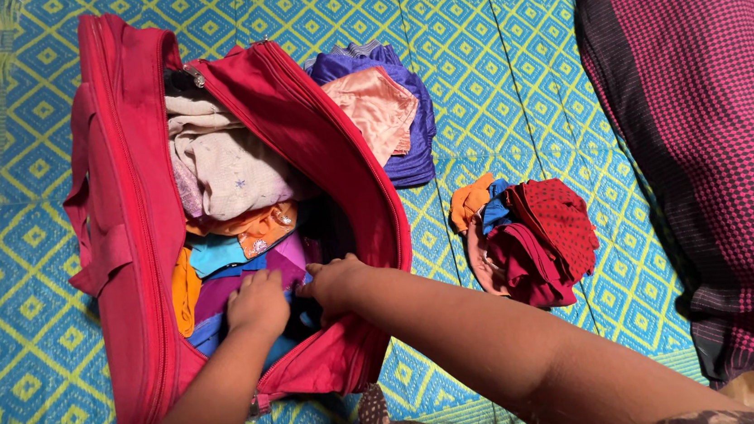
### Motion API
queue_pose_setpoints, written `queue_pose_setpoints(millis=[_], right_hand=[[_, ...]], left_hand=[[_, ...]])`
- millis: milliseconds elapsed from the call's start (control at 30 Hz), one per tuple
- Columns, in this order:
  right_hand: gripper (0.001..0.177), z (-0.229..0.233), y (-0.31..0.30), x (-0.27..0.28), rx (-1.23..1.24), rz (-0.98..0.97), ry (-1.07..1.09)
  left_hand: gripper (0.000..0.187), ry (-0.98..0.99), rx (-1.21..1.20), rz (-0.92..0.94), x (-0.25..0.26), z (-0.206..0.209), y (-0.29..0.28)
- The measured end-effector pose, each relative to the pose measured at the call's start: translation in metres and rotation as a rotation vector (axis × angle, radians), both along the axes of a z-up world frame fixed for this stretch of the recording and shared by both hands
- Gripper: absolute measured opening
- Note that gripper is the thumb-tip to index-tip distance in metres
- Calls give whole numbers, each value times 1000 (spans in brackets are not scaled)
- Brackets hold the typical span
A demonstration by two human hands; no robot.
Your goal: The person unpacks a red suitcase placed on a bed, removing various folded clothes one by one. They place the items onto the bed, creating a pile of colorful garments next to the suitcase.
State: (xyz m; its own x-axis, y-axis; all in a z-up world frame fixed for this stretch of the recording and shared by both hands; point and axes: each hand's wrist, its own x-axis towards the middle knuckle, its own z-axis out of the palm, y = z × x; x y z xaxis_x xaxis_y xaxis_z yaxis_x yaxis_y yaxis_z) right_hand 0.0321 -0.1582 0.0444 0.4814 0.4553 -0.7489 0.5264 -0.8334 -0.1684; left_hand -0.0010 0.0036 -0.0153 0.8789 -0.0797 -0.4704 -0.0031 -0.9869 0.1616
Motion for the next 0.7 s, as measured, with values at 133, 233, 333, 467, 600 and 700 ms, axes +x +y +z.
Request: queue_pose_setpoints(millis=[133,233,333,467,600,700], right_hand=[[91,4,0,0,1,6,-2],[91,10,1,-2,-1,2,5],[91,15,2,-4,0,-6,14],[91,21,6,-5,-12,7,20],[90,23,8,-7,-9,4,29],[90,22,8,-7,-6,5,27]], left_hand=[[47,-33,50,20,0,-47,19],[54,-59,97,-9,3,-64,29],[58,-109,188,-84,2,-69,34],[54,-86,207,-37,5,-68,43],[63,-21,145,104,12,-69,51],[75,4,120,162,21,-64,53]])
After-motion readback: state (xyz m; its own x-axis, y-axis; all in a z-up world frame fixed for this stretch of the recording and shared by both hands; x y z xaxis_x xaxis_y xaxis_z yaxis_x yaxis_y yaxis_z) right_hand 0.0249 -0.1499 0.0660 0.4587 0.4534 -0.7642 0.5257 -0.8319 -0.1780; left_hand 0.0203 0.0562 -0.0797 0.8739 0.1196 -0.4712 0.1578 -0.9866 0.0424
